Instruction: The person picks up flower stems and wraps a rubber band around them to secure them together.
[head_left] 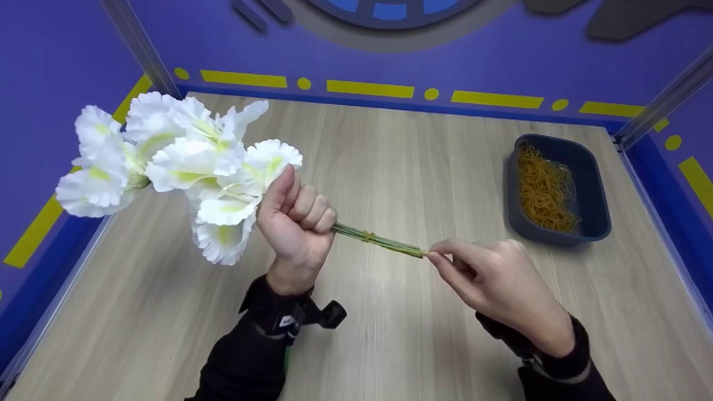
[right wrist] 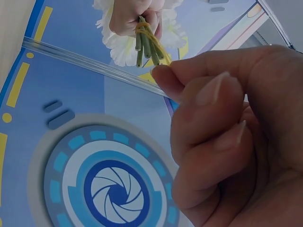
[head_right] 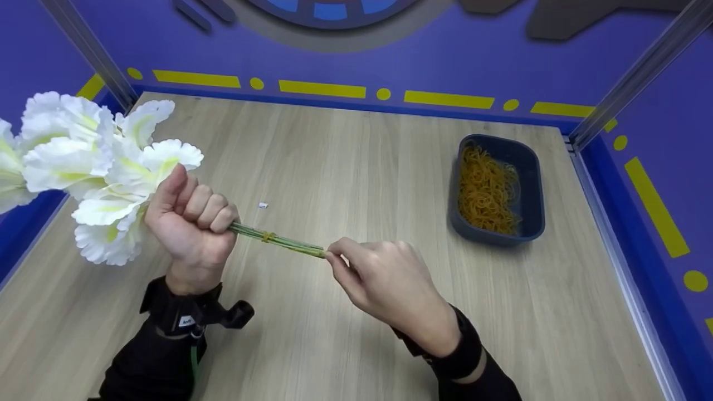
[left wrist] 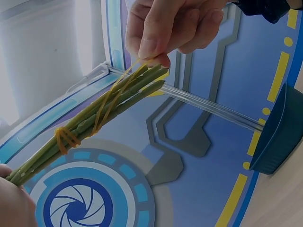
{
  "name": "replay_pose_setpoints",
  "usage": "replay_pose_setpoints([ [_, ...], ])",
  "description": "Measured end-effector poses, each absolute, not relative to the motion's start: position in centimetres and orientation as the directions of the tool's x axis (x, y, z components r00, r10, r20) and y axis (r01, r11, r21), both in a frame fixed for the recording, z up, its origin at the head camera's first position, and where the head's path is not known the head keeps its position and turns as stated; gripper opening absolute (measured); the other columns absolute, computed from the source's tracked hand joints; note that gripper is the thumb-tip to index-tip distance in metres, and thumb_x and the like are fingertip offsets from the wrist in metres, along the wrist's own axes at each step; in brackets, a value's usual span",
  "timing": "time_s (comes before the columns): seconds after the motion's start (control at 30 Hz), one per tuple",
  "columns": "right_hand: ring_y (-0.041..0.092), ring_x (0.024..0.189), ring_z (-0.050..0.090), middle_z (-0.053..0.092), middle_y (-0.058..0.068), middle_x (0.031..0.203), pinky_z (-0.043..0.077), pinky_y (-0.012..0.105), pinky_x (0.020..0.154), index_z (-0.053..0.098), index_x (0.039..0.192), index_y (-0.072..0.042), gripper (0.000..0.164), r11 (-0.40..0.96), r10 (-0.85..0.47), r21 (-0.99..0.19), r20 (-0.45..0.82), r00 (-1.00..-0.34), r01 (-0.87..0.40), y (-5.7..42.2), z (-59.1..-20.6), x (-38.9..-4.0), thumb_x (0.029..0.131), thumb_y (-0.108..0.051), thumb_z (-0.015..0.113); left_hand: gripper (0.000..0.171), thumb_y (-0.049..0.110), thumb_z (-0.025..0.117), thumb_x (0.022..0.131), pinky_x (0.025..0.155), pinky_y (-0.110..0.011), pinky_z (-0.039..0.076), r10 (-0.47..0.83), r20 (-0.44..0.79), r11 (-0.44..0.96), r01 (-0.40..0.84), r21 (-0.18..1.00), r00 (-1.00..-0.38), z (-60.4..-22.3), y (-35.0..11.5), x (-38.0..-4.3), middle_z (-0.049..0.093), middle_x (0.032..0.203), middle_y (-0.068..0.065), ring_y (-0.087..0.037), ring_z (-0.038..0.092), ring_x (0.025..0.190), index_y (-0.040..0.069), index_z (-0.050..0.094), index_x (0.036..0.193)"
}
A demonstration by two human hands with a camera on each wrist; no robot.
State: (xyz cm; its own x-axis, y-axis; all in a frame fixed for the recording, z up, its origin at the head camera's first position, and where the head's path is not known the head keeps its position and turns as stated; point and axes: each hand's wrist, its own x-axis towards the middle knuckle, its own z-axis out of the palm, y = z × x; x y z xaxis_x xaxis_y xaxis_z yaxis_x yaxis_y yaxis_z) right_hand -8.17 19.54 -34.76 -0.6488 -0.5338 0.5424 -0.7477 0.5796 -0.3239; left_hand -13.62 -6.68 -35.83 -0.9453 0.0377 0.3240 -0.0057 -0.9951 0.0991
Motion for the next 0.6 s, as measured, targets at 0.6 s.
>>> replay_pose_setpoints([
  [0.6,-0.009,0.049,0.039,0.057,-0.021,0.07,0.032,0.013,0.042,0.074,0.095,-0.02,0.012,0.581,-0.561,-0.349,0.483,-0.673,-0.735,20.07,-34.56,-8.12,0.091,-0.009,0.076,0.057,0.013,0.063,0.093,0.041,-0.017,0.01,0.055,0.277,-0.996,-0.031,0.089,-0.959,-35.77,-7.06,-13.55,0.016,0.054,0.008,-0.004,0.012,0.046,0.019,0.015,0.062],
])
